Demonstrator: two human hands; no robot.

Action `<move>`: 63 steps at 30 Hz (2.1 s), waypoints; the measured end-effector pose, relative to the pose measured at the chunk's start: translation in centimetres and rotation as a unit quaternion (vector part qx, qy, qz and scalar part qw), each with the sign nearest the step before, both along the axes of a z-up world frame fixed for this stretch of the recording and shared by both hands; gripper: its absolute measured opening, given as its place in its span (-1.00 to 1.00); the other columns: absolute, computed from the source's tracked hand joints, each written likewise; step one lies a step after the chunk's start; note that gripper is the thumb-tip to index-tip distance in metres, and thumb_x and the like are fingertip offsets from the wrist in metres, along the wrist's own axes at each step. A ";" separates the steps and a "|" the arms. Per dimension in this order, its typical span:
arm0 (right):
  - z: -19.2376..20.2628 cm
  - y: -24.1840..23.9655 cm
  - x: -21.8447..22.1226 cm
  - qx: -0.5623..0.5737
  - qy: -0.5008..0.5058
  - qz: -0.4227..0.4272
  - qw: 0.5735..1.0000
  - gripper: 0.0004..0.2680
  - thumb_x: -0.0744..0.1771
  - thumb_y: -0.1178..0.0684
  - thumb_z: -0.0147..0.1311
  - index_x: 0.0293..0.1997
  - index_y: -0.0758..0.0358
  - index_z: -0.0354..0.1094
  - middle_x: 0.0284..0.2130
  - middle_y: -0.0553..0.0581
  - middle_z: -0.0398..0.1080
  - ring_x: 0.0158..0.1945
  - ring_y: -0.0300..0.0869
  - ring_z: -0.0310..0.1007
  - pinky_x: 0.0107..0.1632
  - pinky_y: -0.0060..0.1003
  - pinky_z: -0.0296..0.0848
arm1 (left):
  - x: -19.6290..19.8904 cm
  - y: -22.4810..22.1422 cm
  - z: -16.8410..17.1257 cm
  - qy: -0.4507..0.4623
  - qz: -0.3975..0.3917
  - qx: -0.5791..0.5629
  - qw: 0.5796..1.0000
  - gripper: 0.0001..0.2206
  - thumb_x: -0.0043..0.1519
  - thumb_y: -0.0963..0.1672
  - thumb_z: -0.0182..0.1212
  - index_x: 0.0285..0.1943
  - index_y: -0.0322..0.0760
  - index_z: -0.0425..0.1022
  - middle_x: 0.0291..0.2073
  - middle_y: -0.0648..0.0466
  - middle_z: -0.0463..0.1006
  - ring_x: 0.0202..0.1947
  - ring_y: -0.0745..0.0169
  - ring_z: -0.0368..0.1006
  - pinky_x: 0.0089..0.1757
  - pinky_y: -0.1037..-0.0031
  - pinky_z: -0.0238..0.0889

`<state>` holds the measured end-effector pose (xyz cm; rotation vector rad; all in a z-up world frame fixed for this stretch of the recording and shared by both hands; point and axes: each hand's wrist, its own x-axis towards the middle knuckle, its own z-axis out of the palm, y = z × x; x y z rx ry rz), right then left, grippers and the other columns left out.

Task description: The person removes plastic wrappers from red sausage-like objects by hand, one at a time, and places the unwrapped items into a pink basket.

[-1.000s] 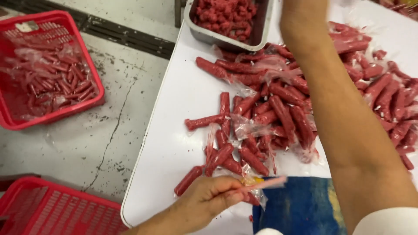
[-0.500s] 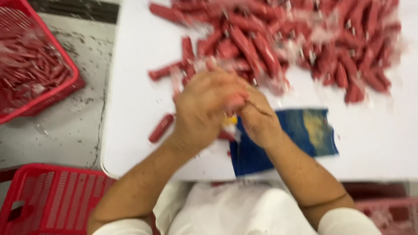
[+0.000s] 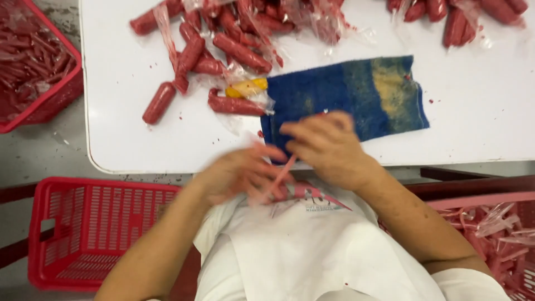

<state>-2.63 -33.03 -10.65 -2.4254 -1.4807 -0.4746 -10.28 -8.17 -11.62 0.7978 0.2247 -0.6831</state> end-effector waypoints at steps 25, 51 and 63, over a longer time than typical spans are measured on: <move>7.1 -2.7 3.0 0.175 0.357 0.059 0.916 -0.87 0.38 0.03 0.02 -0.21 0.14 0.51 -0.17 -0.03 0.54 0.37 0.19 0.11 0.38 0.12 0.18 | 5.4 -5.5 5.6 -0.662 0.117 0.528 0.519 -0.86 0.34 -0.18 0.18 -0.31 -0.24 0.44 -0.47 0.09 0.45 -0.47 0.10 0.42 -0.40 0.32 0.28; 0.2 -2.7 2.1 0.266 0.484 0.073 0.831 -0.79 0.38 -0.02 0.06 -0.01 0.31 0.45 -0.10 0.22 0.48 0.35 0.30 0.28 0.41 0.21 0.34 | 4.6 -8.0 -2.2 -0.641 0.091 0.518 0.559 -0.67 0.22 0.00 0.37 -0.18 -0.35 0.46 -0.29 -0.06 0.41 -0.28 -0.10 0.34 -0.25 0.19 0.29; -5.7 -0.5 -1.3 0.552 0.376 -0.115 0.735 -0.76 0.30 0.30 0.23 -0.07 0.44 0.15 -0.32 0.34 0.52 -0.22 -0.05 0.57 -0.04 -0.18 0.57 | 6.7 -9.1 -1.0 -0.530 0.256 0.348 0.730 -0.73 0.33 0.00 0.17 -0.01 -0.17 0.68 -0.16 0.11 0.46 -0.48 0.32 0.46 -0.39 0.58 0.39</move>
